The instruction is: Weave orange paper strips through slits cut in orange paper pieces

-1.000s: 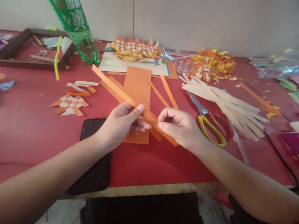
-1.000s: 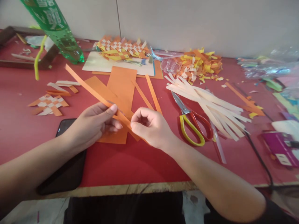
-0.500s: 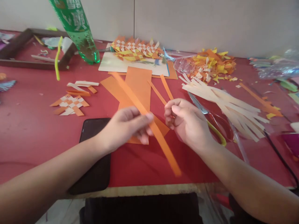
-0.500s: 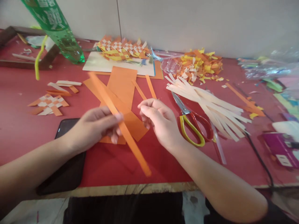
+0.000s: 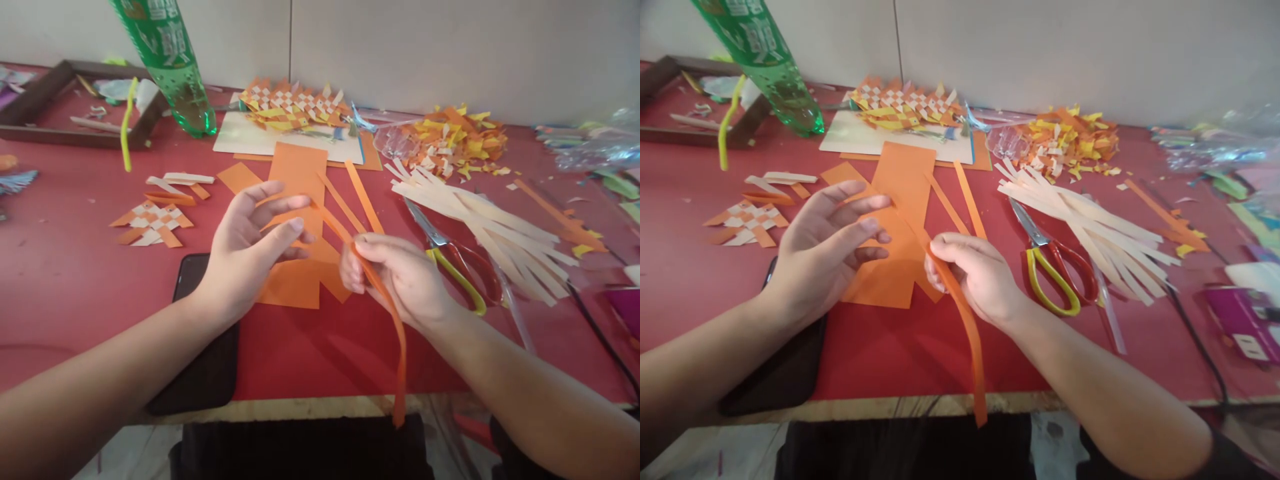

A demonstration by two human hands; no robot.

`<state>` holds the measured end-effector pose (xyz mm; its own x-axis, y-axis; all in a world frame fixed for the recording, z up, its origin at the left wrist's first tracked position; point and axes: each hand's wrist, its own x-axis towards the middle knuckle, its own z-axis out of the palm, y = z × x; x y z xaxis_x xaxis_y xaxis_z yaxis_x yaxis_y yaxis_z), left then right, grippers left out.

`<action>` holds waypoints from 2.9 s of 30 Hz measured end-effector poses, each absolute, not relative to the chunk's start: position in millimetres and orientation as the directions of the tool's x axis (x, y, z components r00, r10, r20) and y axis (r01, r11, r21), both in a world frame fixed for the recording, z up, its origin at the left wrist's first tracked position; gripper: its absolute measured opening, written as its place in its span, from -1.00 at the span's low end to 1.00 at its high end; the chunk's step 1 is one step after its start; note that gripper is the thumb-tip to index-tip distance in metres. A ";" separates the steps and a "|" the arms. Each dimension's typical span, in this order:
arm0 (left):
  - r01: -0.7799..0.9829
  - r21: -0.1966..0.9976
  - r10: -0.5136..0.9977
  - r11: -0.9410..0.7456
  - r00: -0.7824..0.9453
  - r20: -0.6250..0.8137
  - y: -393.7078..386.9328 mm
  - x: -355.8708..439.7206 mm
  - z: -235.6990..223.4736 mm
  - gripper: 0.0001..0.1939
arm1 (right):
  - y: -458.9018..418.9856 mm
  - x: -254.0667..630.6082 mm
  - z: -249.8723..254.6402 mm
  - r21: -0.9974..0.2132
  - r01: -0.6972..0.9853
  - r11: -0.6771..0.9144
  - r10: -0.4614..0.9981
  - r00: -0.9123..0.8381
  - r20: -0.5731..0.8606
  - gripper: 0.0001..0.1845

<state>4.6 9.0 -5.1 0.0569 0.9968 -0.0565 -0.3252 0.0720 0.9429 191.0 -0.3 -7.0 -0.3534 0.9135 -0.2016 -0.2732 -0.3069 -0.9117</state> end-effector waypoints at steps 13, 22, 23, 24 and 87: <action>-0.376 0.902 0.976 0.211 0.128 -0.175 10.0 3.8 -2.0 -0.61 | -2.8 189.8 -1.5 -0.927 -0.215 -0.308 0.879 -0.436 -0.191 -0.69; -0.438 0.862 0.965 0.254 0.171 -0.198 12.2 1.9 -4.0 -0.75 | -3.4 192.7 -3.2 -0.917 -0.197 -0.346 0.859 -0.460 -0.226 -0.71; -0.444 0.859 0.965 0.255 0.175 -0.197 12.3 2.0 -3.7 -0.77 | -3.7 192.8 -3.2 -0.917 -0.189 -0.351 0.857 -0.460 -0.233 -0.71; -0.451 0.855 0.964 0.258 0.179 -0.197 12.5 2.0 -3.2 -0.78 | -4.0 192.9 -3.2 -0.918 -0.183 -0.353 0.856 -0.460 -0.237 -0.71; 0.099 0.958 0.787 0.268 0.552 -0.276 6.8 2.7 -1.0 -0.83 | 1.4 199.2 -6.6 -0.991 0.102 0.081 0.912 -0.410 0.032 -0.91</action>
